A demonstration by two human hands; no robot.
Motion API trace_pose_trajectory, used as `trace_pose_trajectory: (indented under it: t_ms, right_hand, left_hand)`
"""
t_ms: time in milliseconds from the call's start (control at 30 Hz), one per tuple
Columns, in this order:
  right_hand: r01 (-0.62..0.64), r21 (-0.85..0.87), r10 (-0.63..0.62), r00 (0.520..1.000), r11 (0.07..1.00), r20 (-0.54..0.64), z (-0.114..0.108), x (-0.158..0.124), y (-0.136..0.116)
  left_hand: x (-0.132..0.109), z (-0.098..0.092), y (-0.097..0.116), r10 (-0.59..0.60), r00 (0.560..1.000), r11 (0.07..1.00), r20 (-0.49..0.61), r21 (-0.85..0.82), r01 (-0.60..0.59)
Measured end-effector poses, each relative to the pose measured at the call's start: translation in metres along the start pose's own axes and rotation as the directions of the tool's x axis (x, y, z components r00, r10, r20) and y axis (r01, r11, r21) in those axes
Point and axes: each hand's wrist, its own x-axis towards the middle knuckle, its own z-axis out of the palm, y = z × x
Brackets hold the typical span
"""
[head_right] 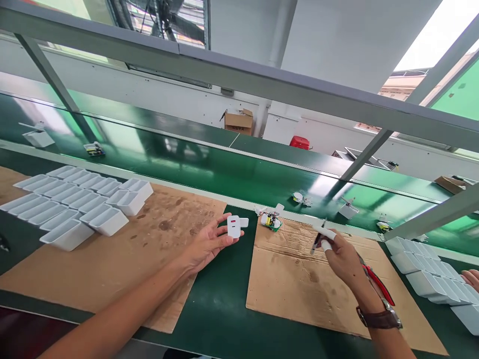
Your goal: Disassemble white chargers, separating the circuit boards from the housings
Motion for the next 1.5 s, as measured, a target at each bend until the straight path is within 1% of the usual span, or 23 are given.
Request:
trace_pose_trajectory:
  t_ms: [33,67,100,167,233,300,367,433,500,567,633,700,800,867,967,1033,1133,1233,1333,1500]
  right_hand:
    - [0.054,0.168,-0.05,0.998,0.984,-0.029,0.01,-0.001,-0.017]
    - [0.102,0.306,-0.093,0.995,0.947,-0.044,0.018,-0.001,-0.034]
    - [0.135,0.397,-0.119,0.991,0.908,-0.065,0.026,-0.002,-0.051]
    - [0.166,0.475,-0.139,0.986,0.864,-0.092,0.035,-0.005,-0.084]
    - [0.177,0.497,-0.166,0.984,0.849,-0.068,0.04,-0.009,-0.112]
    - [0.214,0.561,-0.226,0.973,0.799,-0.05,0.044,-0.013,-0.132]
    - [0.212,0.64,-0.25,0.968,0.738,-0.032,0.049,-0.016,-0.144]
    - [0.168,0.705,-0.217,0.976,0.689,-0.02,0.057,-0.019,-0.148]
    - [0.116,0.741,-0.168,0.986,0.661,-0.004,0.064,-0.02,-0.145]
    - [0.082,0.747,-0.138,0.99,0.659,0.013,0.068,-0.023,-0.139]
    - [0.08,0.73,-0.126,0.992,0.679,0.009,0.069,-0.027,-0.133]
    - [0.12,0.701,-0.126,0.991,0.703,-0.043,0.069,-0.033,-0.13]
    - [0.21,0.665,-0.176,0.977,0.717,-0.119,0.069,-0.042,-0.132]
    - [0.271,0.626,-0.226,0.962,0.731,-0.152,0.072,-0.047,-0.136]
    - [0.375,0.497,-0.305,0.927,0.782,-0.22,0.081,-0.055,-0.141]
    - [0.429,0.424,-0.368,0.903,0.797,-0.222,0.085,-0.059,-0.143]
    - [0.493,0.416,-0.449,0.869,0.764,-0.205,0.087,-0.06,-0.146]
    - [0.527,0.428,-0.483,0.848,0.734,-0.217,0.084,-0.057,-0.15]
    - [0.533,0.426,-0.478,0.846,0.731,-0.238,0.083,-0.054,-0.152]
    - [0.544,0.427,-0.476,0.839,0.722,-0.263,0.088,-0.055,-0.15]
  left_hand:
    - [0.0,0.0,0.0,-0.002,1.0,1.0,-0.004,0.007,0.002]
    - [0.0,0.0,0.0,-0.003,1.0,1.0,-0.009,0.013,0.003]
    - [-0.001,0.0,0.001,-0.004,1.0,1.0,-0.014,0.017,0.005]
    - [-0.002,0.001,0.002,-0.005,1.0,1.0,-0.023,0.026,0.006]
    - [-0.003,0.001,0.003,0.001,1.0,0.999,-0.024,0.034,-0.001]
    - [-0.004,0.002,0.003,0.007,1.0,0.999,-0.005,0.047,-0.007]
    - [-0.004,0.002,0.002,0.015,1.0,0.998,0.017,0.062,-0.016]
    - [-0.004,0.002,0.0,0.019,0.999,0.997,0.039,0.078,-0.022]
    - [-0.003,0.002,-0.002,0.021,0.998,0.996,0.056,0.08,-0.026]
    - [-0.003,0.002,-0.004,0.016,0.997,0.997,0.071,0.073,-0.022]
    - [-0.003,0.003,-0.004,0.012,0.997,0.998,0.081,0.066,-0.018]
    - [-0.003,0.004,-0.005,0.007,0.996,0.998,0.089,0.069,-0.014]
    - [-0.004,0.005,-0.005,0.001,0.995,0.997,0.096,0.079,-0.009]
    - [-0.003,0.004,-0.006,-0.005,0.995,0.995,0.099,0.097,-0.004]
    - [-0.002,0.004,-0.009,-0.006,0.994,0.991,0.107,0.132,-0.008]
    - [-0.001,0.004,-0.01,-0.006,0.994,0.988,0.114,0.154,-0.011]
    - [-0.001,0.005,-0.011,-0.015,0.992,0.984,0.122,0.179,-0.007]
    - [-0.001,0.006,-0.012,-0.02,0.992,0.984,0.128,0.18,-0.004]
    - [-0.002,0.006,-0.012,-0.026,0.991,0.983,0.128,0.181,0.002]
    - [-0.003,0.007,-0.014,-0.031,0.99,0.984,0.138,0.177,0.006]
